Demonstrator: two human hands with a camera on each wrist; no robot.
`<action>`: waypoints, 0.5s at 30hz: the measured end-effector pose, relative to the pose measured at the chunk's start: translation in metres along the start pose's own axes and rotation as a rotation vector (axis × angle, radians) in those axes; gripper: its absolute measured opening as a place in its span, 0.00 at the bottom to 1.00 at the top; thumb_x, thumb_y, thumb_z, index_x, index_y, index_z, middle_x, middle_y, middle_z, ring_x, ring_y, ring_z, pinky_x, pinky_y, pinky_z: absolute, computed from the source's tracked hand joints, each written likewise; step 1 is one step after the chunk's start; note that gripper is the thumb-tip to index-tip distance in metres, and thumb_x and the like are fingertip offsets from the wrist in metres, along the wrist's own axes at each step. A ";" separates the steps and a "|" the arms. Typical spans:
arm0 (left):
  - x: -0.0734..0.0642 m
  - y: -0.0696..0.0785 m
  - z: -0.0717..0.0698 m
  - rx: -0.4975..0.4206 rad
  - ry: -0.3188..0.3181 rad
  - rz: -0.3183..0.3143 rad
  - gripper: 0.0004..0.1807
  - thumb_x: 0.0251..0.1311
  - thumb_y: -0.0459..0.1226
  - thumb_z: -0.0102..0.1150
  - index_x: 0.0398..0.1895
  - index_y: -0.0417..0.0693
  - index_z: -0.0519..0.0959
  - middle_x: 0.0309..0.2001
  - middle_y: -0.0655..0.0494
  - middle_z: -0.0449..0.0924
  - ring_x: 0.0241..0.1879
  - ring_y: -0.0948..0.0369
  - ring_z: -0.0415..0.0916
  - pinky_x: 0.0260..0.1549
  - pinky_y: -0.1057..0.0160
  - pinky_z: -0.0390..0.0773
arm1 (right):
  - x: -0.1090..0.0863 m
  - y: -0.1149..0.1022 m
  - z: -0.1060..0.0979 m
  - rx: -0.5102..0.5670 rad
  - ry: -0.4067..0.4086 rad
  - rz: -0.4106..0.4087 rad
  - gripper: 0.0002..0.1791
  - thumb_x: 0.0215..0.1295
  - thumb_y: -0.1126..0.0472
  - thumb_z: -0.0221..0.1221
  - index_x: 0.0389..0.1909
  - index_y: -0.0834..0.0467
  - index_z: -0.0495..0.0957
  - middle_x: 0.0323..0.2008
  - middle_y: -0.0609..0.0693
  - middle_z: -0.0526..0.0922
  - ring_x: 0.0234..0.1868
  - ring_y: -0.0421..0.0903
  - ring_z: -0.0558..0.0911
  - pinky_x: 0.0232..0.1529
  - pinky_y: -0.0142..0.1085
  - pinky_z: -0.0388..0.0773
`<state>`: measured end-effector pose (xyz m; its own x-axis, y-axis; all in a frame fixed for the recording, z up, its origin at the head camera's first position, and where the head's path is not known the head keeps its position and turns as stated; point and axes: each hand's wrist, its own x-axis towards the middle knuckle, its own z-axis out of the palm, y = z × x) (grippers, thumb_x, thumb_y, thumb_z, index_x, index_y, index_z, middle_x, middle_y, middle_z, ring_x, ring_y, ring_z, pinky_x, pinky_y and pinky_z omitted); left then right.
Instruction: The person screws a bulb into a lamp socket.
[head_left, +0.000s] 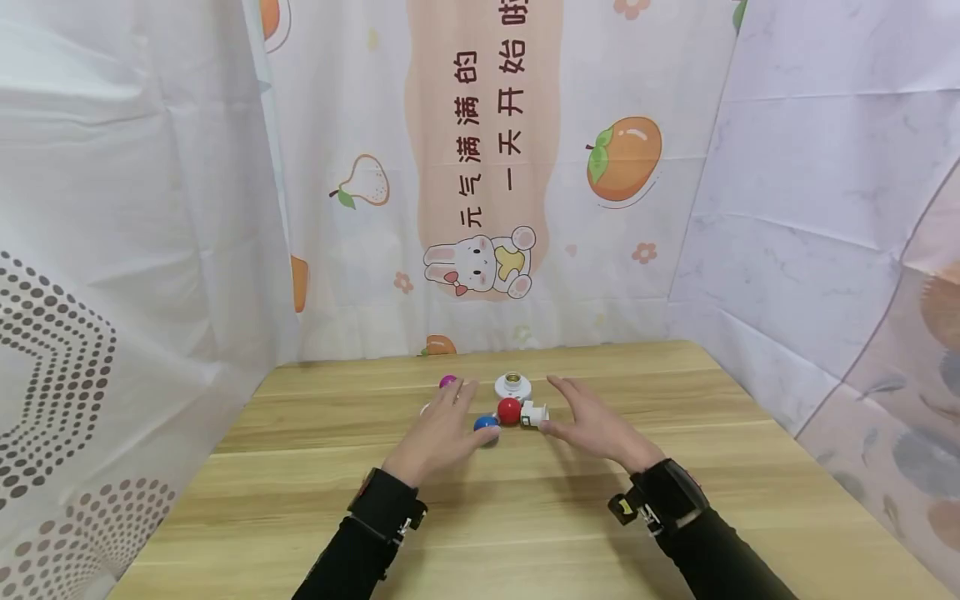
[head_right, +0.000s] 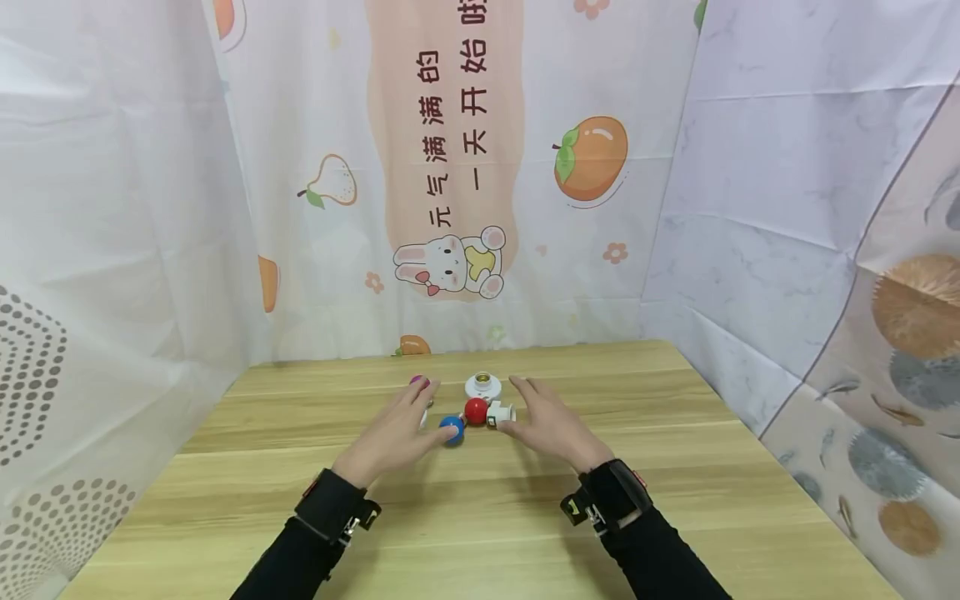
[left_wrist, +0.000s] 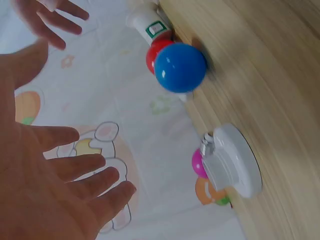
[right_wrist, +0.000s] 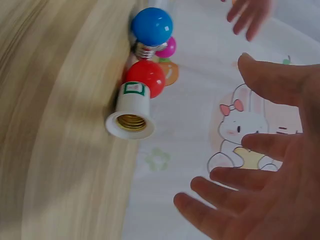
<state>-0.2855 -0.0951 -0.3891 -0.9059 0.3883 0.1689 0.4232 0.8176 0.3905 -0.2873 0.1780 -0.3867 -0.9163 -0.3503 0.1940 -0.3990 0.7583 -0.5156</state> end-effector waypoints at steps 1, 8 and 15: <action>0.002 0.002 0.001 -0.007 0.005 0.003 0.47 0.68 0.62 0.55 0.80 0.46 0.55 0.79 0.40 0.52 0.78 0.43 0.48 0.71 0.39 0.56 | 0.002 0.001 0.001 -0.001 0.000 -0.003 0.45 0.68 0.47 0.64 0.78 0.62 0.56 0.74 0.69 0.60 0.74 0.68 0.60 0.68 0.64 0.61; 0.017 0.018 0.007 -0.059 0.053 0.017 0.40 0.72 0.54 0.56 0.78 0.42 0.58 0.76 0.40 0.57 0.76 0.45 0.54 0.70 0.43 0.61 | 0.009 0.008 0.004 0.019 -0.003 -0.020 0.43 0.68 0.51 0.65 0.76 0.65 0.57 0.73 0.69 0.62 0.73 0.68 0.60 0.69 0.63 0.60; 0.033 0.035 0.019 -0.081 0.083 0.061 0.35 0.71 0.46 0.58 0.75 0.38 0.64 0.71 0.40 0.66 0.70 0.45 0.66 0.66 0.46 0.69 | 0.016 0.018 0.009 0.056 0.011 -0.027 0.42 0.67 0.55 0.66 0.75 0.66 0.59 0.71 0.69 0.64 0.71 0.67 0.65 0.67 0.62 0.64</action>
<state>-0.3000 -0.0459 -0.3870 -0.8779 0.3968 0.2679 0.4781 0.7551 0.4485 -0.3088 0.1815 -0.4002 -0.9058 -0.3639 0.2170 -0.4211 0.7166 -0.5560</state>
